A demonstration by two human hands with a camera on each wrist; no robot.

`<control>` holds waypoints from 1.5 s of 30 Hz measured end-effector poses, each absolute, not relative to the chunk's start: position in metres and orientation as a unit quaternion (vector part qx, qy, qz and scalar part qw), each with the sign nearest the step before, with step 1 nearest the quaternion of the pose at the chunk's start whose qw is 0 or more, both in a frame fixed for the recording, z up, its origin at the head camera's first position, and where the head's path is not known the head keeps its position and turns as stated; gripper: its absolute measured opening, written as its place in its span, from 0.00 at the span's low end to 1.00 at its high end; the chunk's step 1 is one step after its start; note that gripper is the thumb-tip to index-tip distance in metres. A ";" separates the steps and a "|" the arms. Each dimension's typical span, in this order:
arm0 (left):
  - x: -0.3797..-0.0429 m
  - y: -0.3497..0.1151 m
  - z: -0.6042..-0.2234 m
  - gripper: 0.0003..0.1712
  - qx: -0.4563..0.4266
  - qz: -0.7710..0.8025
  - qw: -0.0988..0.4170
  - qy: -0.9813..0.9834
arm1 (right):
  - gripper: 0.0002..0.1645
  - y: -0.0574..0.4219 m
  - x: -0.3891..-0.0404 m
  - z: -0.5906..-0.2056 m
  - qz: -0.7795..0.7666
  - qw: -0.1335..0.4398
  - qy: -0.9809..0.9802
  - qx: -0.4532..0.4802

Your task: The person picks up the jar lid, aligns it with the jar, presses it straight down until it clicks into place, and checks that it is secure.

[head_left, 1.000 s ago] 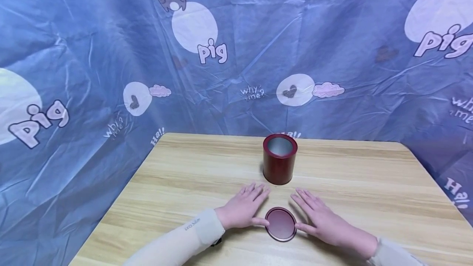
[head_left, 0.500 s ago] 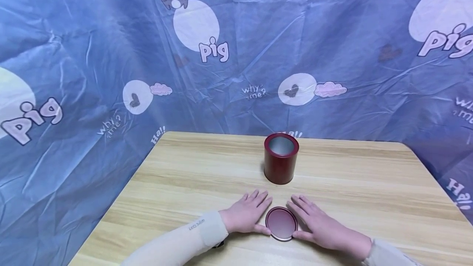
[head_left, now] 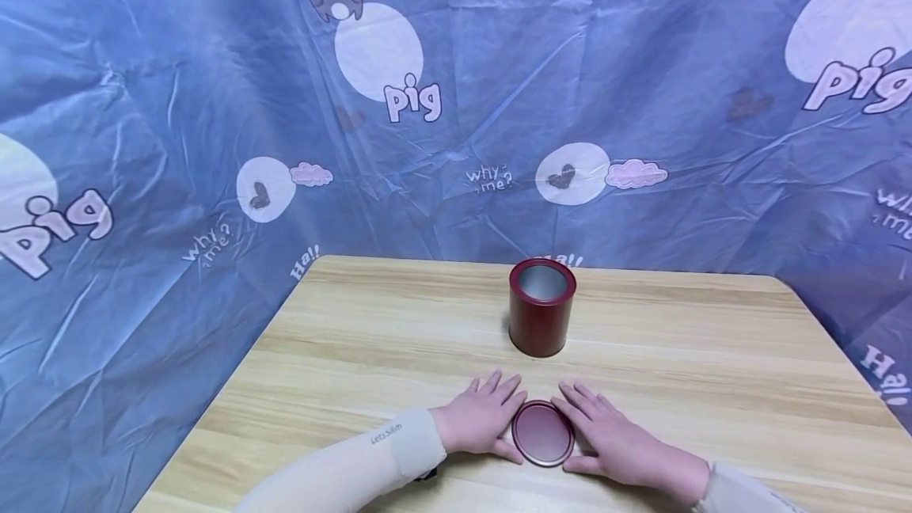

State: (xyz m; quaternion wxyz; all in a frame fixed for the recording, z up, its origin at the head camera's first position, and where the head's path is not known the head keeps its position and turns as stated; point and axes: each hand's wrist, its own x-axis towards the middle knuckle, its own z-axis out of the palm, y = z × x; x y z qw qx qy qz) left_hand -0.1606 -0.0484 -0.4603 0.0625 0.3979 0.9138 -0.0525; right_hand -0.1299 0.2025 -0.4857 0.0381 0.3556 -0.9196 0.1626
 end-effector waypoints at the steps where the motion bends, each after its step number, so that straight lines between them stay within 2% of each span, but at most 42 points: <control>1: -0.160 -0.048 -0.460 0.51 0.397 -0.054 0.063 0.914 | 0.50 0.202 -0.130 -0.486 0.163 0.038 -0.920 0.353; 12: -0.160 -0.042 -0.458 0.48 0.389 -0.049 0.062 0.918 | 0.49 0.198 -0.129 -0.485 0.165 0.040 -0.922 0.347; 20: -0.161 -0.041 -0.460 0.47 0.390 -0.056 0.061 0.917 | 0.47 0.198 -0.130 -0.488 0.150 0.084 -0.918 0.356; 36: -0.166 -0.042 -0.465 0.47 0.397 -0.032 0.051 0.916 | 0.48 0.200 -0.131 -0.488 0.149 0.121 -0.912 0.362; 41: -0.169 -0.044 -0.462 0.47 0.420 -0.037 0.033 0.906 | 0.49 0.201 -0.132 -0.486 0.154 0.130 -0.906 0.371; 45: -0.173 -0.047 -0.456 0.47 0.454 -0.051 -0.002 0.889 | 0.48 0.201 -0.133 -0.479 0.177 0.138 -0.897 0.380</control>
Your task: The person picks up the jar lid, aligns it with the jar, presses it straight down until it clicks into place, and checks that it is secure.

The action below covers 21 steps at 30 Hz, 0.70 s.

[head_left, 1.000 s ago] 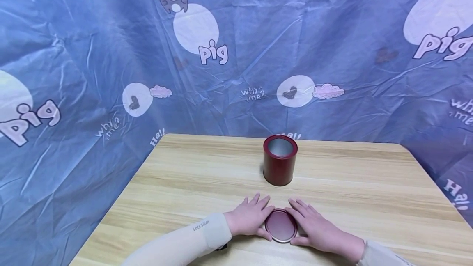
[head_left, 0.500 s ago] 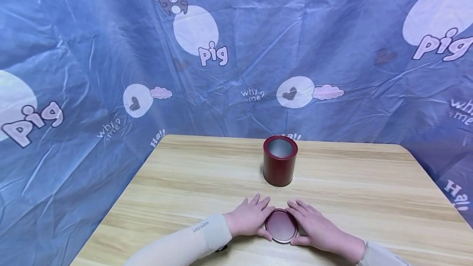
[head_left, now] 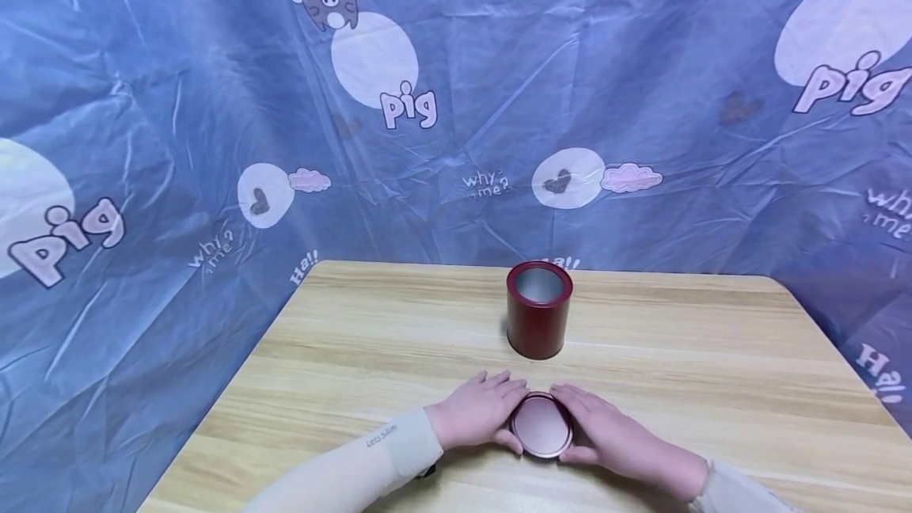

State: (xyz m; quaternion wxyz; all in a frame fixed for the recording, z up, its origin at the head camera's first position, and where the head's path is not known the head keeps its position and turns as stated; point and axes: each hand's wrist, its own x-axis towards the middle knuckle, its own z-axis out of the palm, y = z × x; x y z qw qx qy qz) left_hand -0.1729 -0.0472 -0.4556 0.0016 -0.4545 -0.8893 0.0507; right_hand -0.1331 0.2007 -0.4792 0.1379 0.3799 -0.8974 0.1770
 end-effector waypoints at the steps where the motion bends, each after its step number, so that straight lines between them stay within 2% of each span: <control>1: -0.174 -0.048 -0.453 0.47 -0.461 0.053 0.011 -0.886 | 0.48 0.201 -0.133 -0.476 0.184 0.140 -0.896 0.379; 12: -0.190 -0.049 -0.402 0.48 -0.472 0.006 0.051 -0.880 | 0.49 0.202 -0.148 -0.431 0.216 0.163 -0.893 0.359; 21: -0.215 -0.045 -0.362 0.49 -0.479 -0.020 0.074 -0.874 | 0.50 0.210 -0.173 -0.385 0.216 0.179 -0.885 0.372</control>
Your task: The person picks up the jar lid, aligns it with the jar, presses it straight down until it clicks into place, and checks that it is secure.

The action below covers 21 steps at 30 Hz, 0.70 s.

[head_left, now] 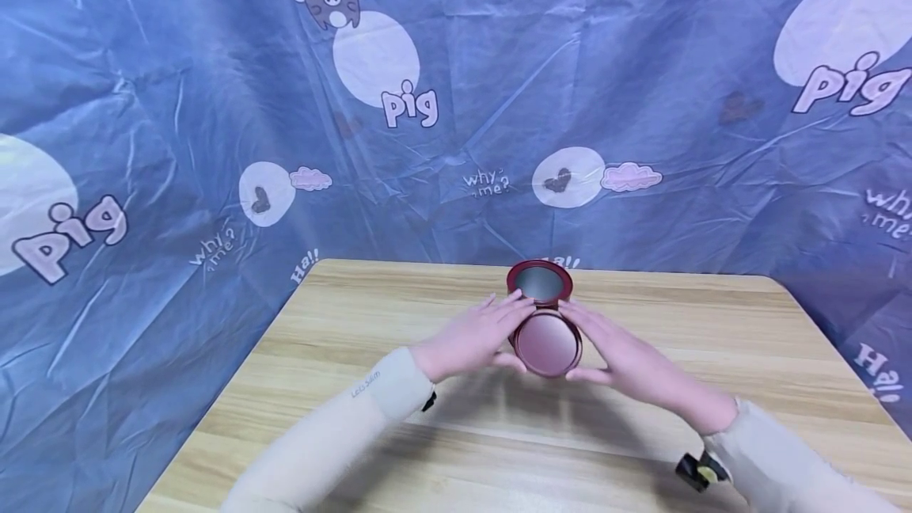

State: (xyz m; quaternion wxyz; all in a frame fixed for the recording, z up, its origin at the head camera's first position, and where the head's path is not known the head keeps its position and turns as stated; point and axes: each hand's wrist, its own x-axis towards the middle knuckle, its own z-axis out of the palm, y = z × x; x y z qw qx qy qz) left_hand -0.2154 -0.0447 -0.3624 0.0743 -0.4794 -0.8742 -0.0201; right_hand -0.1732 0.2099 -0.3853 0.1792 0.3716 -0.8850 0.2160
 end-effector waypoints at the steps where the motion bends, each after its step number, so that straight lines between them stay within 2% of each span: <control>1: -0.219 -0.044 -0.357 0.49 -0.480 -0.023 0.075 -0.874 | 0.50 0.211 -0.177 -0.381 0.213 0.182 -0.884 0.374; 6: -0.240 -0.039 -0.336 0.49 -0.464 -0.039 0.056 -0.883 | 0.51 0.215 -0.202 -0.361 0.219 0.172 -0.877 0.391; 13: -0.272 -0.034 -0.325 0.50 -0.423 -0.080 -0.010 -0.903 | 0.48 0.220 -0.239 -0.348 0.266 0.069 -0.886 0.375; 21: -0.303 -0.029 -0.331 0.49 -0.379 -0.104 -0.066 -0.917 | 0.47 0.221 -0.270 -0.352 0.268 0.020 -0.898 0.349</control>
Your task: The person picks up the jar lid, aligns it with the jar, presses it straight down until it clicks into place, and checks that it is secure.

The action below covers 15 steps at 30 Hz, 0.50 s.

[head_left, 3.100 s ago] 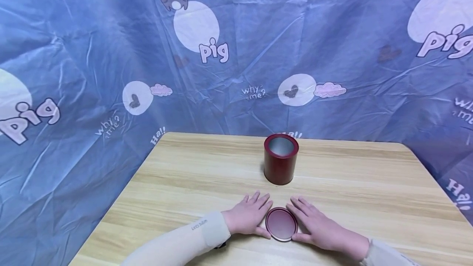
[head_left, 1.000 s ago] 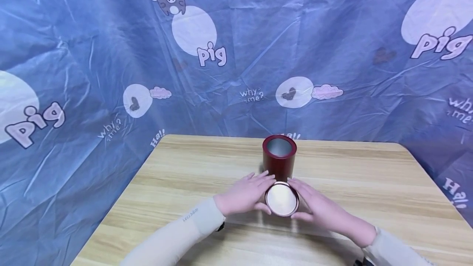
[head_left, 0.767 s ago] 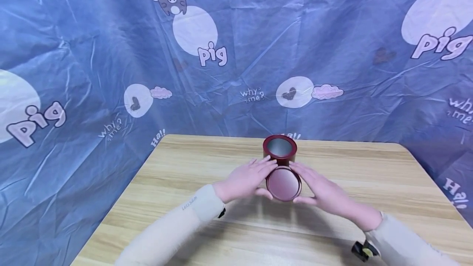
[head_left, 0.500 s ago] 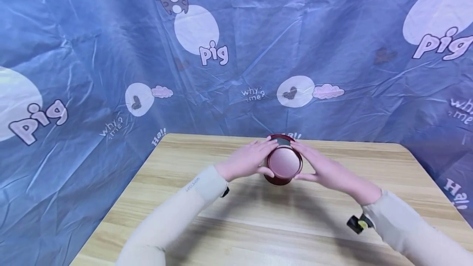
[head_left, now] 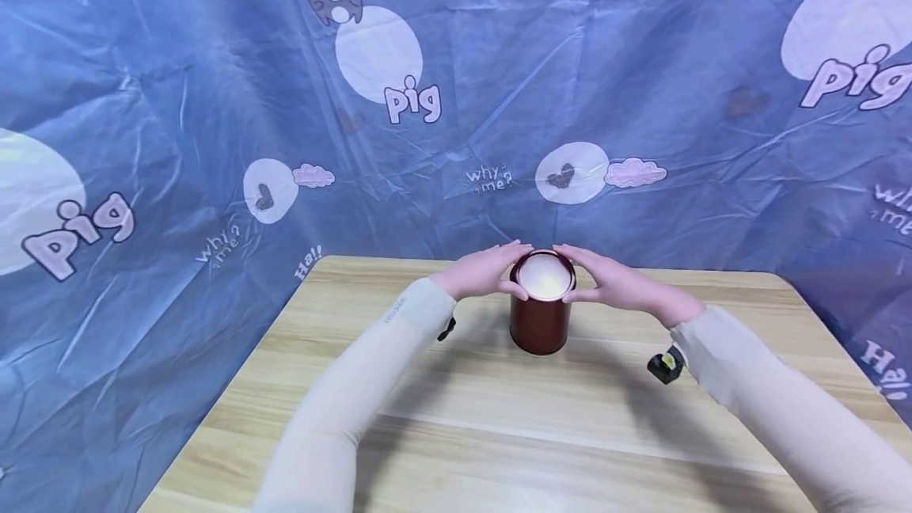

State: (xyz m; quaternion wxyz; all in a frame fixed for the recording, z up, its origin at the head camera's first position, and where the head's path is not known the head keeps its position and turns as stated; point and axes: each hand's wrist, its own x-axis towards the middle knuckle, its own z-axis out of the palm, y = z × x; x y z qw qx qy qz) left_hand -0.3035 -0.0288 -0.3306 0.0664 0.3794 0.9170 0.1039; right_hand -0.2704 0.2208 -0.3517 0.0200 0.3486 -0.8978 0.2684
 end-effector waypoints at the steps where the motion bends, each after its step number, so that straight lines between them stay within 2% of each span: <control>1: -0.306 -0.029 -0.331 0.49 0.376 0.113 0.074 0.917 | 0.47 0.221 -0.273 -0.352 0.270 0.016 -0.899 0.345; 6: -0.317 -0.031 -0.336 0.48 0.364 0.135 0.101 0.916 | 0.46 0.221 -0.287 -0.358 0.288 -0.015 -0.897 0.336; 15: -0.329 -0.026 -0.342 0.46 0.362 0.162 0.120 0.910 | 0.43 0.225 -0.297 -0.363 0.313 -0.048 -0.894 0.317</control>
